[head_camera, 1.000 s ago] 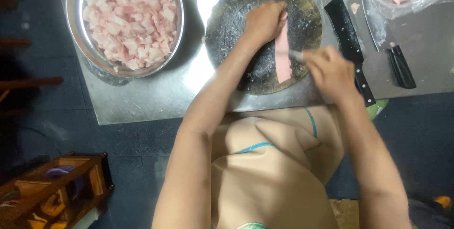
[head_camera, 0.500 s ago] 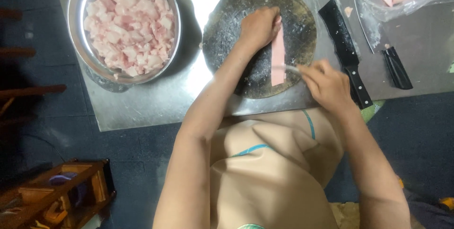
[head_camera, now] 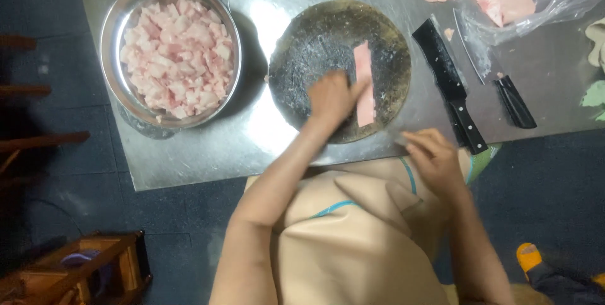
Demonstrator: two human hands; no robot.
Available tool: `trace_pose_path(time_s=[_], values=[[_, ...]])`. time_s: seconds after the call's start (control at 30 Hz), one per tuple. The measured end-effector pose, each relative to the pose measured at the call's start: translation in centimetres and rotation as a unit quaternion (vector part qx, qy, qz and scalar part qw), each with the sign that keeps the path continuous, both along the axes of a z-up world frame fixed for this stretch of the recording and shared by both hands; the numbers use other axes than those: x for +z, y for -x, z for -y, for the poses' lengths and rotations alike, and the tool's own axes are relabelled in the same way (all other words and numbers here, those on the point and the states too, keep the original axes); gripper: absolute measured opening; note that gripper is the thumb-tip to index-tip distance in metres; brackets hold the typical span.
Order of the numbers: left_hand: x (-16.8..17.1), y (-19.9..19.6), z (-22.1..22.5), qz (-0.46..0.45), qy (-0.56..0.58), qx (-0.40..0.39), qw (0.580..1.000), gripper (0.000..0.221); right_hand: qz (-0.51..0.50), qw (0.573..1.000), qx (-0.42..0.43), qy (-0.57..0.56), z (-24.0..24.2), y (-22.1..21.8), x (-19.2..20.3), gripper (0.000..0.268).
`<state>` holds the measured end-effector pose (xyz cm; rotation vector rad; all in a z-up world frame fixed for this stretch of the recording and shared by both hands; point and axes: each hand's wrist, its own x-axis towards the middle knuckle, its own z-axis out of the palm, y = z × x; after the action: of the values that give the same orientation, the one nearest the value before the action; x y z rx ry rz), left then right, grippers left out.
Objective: A person uses a small metal pick to thread or manipulate thin strips of meat or skin on a cutting board in a food preparation area.
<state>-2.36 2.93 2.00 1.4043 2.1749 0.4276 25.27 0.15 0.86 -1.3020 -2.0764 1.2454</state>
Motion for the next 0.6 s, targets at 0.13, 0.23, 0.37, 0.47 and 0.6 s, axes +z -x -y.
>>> trace_pose_path(time_s=[0.13,0.23,0.37,0.47,0.6], values=[[-7.1,-4.2,0.5,-0.086,-0.050,-0.021,0.995,0.031,-0.052,0.996,-0.049,-0.055,-0.8,-2.4,-2.6,0.028],[-6.3,-3.5,-0.4,-0.001,-0.026,-0.043,0.999,0.026,-0.086,0.990,-0.084,-0.069,-1.9,-3.3,-0.7,0.030],[3.0,-0.7,-0.4,0.253,0.099,-0.038,0.962,0.013,-0.096,0.991,-0.070,-0.061,-2.7,-3.9,1.2,0.028],[6.1,0.2,-0.4,0.210,0.150,-0.176,0.950,0.028,-0.107,0.990,-0.059,-0.068,-3.0,-3.9,1.7,0.027],[7.2,0.3,-2.1,0.032,0.289,-0.364,0.885,0.059,-0.081,0.992,-0.059,-0.083,-2.8,-3.0,1.5,0.027]])
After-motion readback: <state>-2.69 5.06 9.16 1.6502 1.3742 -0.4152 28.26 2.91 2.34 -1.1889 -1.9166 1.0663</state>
